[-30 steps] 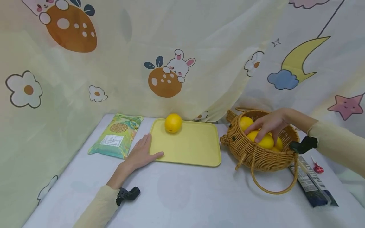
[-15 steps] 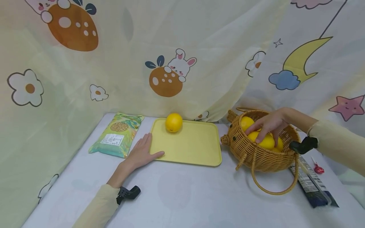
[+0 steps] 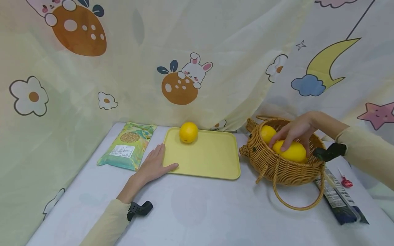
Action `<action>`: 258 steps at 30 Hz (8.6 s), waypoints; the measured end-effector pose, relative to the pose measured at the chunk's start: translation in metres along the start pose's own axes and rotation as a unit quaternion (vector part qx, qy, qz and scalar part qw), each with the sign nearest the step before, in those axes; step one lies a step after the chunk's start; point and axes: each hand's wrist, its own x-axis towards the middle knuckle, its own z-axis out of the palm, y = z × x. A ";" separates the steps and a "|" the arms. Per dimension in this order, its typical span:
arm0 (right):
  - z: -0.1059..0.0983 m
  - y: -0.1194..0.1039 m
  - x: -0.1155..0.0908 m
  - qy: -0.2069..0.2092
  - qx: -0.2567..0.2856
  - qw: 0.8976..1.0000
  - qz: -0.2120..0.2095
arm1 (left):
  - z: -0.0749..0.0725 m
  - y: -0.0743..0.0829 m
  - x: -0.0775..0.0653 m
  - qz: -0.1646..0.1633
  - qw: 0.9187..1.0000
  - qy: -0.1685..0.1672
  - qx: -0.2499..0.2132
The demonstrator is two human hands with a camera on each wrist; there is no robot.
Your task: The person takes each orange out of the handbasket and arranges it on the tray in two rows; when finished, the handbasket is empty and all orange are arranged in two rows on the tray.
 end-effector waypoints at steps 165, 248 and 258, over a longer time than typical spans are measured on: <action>0.033 -0.197 0.255 0.440 0.245 0.840 -0.199 | -0.002 0.000 0.003 -0.004 1.000 -0.014 -0.003; -0.011 0.033 0.024 0.244 0.054 0.959 -0.130 | -0.001 0.004 -0.001 0.000 1.000 -0.005 0.003; -0.020 0.031 0.044 0.182 0.085 0.973 -0.114 | -0.001 0.003 -0.001 0.000 1.000 -0.001 0.001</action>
